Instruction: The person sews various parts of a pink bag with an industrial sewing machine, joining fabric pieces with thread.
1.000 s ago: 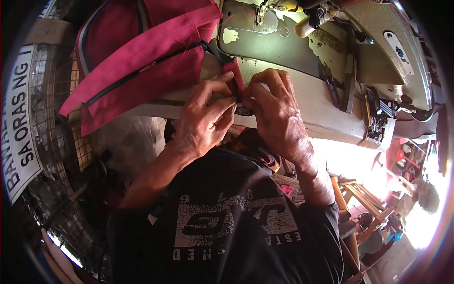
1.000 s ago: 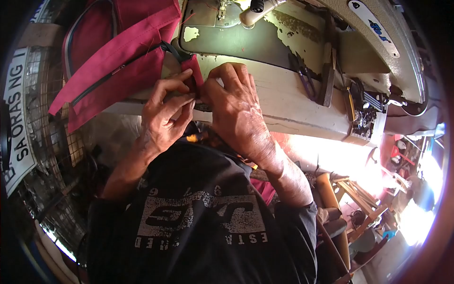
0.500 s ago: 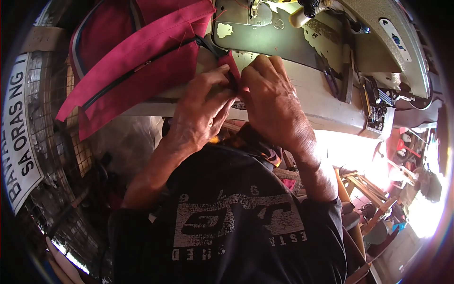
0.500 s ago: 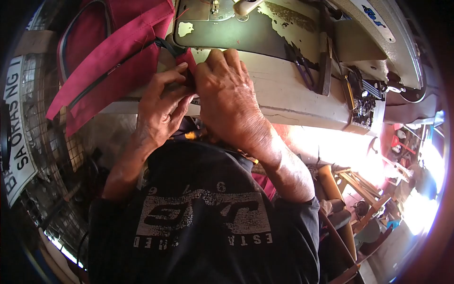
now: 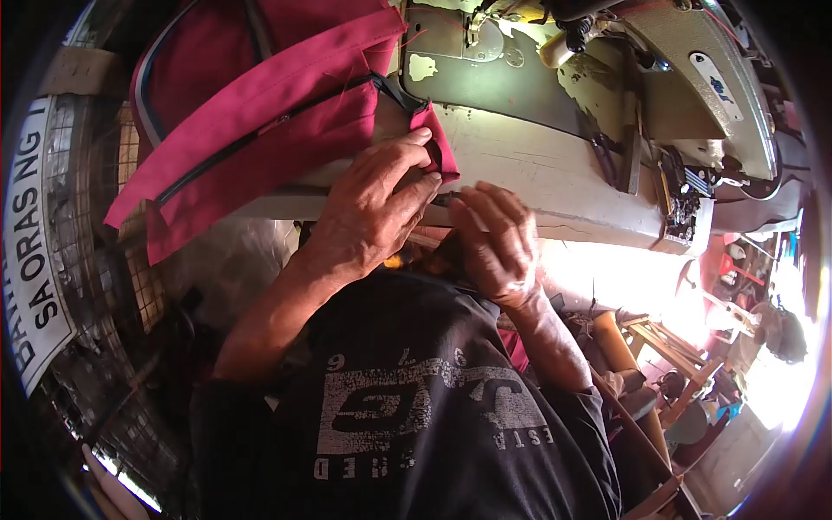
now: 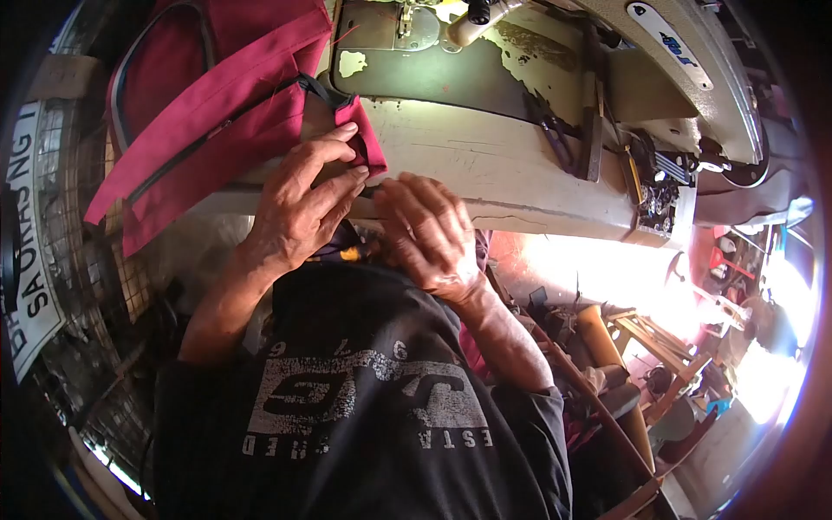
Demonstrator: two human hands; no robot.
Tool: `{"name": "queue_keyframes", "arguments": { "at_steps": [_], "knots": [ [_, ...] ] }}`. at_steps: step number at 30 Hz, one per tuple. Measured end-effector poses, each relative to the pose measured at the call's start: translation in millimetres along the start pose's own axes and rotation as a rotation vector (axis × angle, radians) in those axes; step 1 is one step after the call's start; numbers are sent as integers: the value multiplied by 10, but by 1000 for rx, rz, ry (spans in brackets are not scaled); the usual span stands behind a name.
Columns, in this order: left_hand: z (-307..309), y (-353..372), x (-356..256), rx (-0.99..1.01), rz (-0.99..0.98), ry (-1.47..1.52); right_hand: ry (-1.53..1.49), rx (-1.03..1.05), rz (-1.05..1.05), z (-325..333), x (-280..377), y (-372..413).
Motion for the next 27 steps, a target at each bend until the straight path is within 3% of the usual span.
{"name": "queue_keyframes", "arguments": {
  "at_steps": [13,16,19,23,27],
  "knots": [
    [15,-41,51,55,18,-42,-218,-12,-139,-121,-120,-195],
    [44,-70,62,50,85,61,-215,-10,-137,-107,-123,-189],
    [175,-245,-69,51,-121,-197,-195,-49,-106,-120,-110,-171],
    [207,-473,7,167,-241,-308,-151,-76,-68,-119,-90,-149],
    [206,-564,154,144,-297,-175,-120,-76,-55,-168,-109,-100]
  ]
}}
Point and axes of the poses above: each hand's wrist, its own y-axis away from the middle knuckle, its own z-axis out of the back of the hand, x = y × z, the point moved 4 cm from there along -y, towards the middle knuckle, and after that the axes turned 15 degrees about z, right-handed, at the moved point
